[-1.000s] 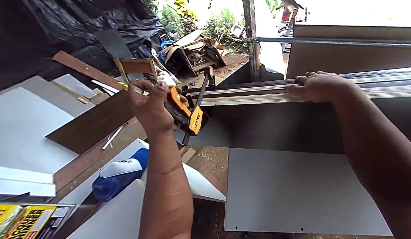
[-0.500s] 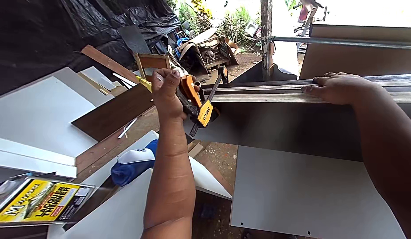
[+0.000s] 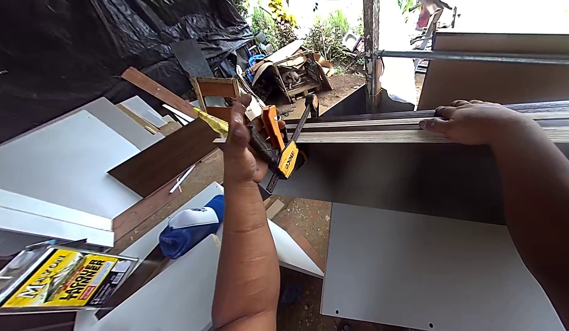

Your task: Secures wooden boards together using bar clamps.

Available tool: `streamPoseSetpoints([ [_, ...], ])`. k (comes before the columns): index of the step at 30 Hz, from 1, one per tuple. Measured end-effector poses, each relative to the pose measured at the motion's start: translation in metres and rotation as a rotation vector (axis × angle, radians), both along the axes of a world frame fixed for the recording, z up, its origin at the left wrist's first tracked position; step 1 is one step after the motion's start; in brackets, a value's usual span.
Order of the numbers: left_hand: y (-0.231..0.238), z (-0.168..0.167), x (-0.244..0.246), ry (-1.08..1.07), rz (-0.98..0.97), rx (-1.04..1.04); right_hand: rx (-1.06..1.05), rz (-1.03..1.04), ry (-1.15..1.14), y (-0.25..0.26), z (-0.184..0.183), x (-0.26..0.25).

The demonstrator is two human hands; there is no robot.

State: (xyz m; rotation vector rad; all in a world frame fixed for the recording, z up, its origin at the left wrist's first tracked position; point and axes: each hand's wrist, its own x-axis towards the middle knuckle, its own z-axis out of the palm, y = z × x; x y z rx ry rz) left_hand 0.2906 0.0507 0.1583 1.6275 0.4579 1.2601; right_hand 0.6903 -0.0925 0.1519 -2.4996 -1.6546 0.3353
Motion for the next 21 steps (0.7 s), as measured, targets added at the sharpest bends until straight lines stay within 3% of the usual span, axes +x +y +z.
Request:
streamPoseSetpoints([
  [5,-0.006,0.004,0.016,0.158,0.168,-0.023,0.018,-0.005,0.012,0.000,-0.001,0.000],
  [13,-0.011,0.011,0.033,0.066,0.333,-0.067,0.006,-0.009,0.009,0.001,0.000,0.000],
  [21,-0.004,0.008,0.019,0.134,0.198,-0.085,0.006,-0.024,0.008,0.004,0.003,0.002],
])
